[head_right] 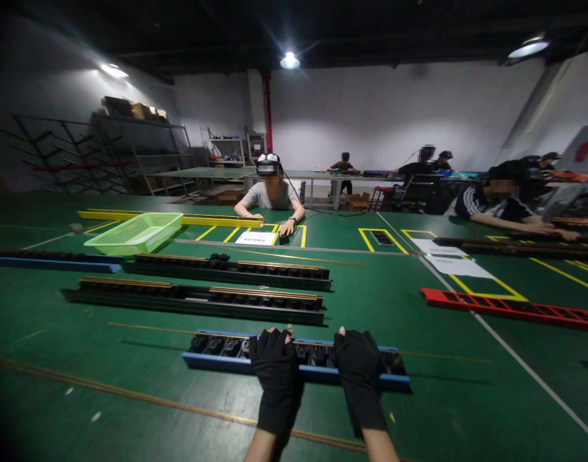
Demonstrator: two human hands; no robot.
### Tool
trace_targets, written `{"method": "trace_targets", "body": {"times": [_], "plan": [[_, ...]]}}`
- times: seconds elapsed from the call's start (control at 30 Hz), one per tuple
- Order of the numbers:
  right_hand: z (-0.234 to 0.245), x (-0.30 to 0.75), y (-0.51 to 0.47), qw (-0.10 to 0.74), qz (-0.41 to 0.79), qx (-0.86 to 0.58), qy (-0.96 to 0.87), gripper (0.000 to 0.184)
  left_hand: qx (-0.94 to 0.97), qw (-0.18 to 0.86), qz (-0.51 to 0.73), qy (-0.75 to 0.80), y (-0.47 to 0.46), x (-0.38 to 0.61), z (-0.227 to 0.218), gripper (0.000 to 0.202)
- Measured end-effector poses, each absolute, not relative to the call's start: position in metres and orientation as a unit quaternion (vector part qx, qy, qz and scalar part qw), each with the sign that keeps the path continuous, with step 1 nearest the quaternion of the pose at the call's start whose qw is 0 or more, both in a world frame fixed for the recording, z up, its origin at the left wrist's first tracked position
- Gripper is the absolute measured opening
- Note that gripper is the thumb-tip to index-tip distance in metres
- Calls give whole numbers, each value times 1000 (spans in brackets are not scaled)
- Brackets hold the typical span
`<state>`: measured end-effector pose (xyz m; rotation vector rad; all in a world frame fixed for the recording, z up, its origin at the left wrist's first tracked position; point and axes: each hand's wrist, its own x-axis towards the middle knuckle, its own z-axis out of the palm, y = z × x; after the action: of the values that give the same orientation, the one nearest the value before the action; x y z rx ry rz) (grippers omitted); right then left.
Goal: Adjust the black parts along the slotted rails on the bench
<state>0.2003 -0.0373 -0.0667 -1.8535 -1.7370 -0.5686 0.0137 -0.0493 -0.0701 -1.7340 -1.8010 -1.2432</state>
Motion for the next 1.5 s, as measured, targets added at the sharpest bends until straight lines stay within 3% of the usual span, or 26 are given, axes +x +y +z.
{"method": "trace_targets", "body": {"times": [0.3, 1.5], "plan": [[-58, 199, -40, 296, -217, -664, -652, 44, -607, 173, -441, -638, -50, 15, -69, 20], [-57, 201, -41, 284, -220, -657, -663, 47, -605, 174, -419, -654, -53, 16, -66, 21]]}}
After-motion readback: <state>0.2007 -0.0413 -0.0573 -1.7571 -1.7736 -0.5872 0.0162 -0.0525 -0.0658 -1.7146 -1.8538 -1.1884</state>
